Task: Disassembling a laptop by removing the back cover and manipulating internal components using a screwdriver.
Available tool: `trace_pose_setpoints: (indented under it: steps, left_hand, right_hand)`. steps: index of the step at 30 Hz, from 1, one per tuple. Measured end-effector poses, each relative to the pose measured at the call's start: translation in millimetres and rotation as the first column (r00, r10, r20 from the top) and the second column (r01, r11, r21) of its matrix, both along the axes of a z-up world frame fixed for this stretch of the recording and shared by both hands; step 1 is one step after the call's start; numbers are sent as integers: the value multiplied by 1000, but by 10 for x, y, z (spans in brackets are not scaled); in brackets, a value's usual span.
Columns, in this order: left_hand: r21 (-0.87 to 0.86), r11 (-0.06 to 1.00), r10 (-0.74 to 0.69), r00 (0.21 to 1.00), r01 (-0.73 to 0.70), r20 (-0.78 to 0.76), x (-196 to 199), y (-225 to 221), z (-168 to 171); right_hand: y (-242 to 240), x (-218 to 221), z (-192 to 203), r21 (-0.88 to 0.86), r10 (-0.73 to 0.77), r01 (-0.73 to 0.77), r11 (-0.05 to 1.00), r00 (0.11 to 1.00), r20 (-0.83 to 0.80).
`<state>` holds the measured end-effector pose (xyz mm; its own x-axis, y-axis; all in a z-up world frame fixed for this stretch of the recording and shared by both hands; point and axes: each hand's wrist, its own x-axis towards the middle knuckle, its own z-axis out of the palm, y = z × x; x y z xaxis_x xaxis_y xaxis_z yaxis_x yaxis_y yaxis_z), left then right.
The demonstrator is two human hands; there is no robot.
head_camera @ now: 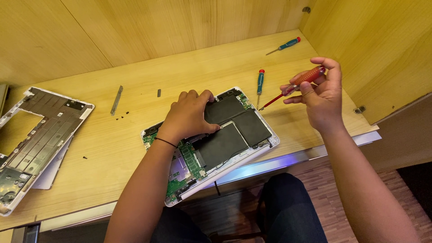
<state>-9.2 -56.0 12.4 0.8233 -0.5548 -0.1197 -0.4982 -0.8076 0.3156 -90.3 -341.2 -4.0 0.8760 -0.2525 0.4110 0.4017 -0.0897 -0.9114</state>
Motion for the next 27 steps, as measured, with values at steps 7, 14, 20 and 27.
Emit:
trace_pose_setpoints:
  steps: [7,14,20,27]
  left_hand:
    - [-64,994,83,990,-90,-112,-17,-42,-8]
    - [-37,998,51,996,-54,-75,0,-35,-55]
    - [-31,999,43,997,-45,-71,2,-33,-50]
    - [-5,1000,29,998,-30,-56,16,-31,-70]
  right_hand:
    - [166,175,97,-99,10,-10,995,1000,3]
    - [194,240,156,-122,45,-45,992,999,-4]
    - [227,276,224,-167,55,-60,984,998,-31]
    - [199,346,254,-237,57,-80,968,993,-103]
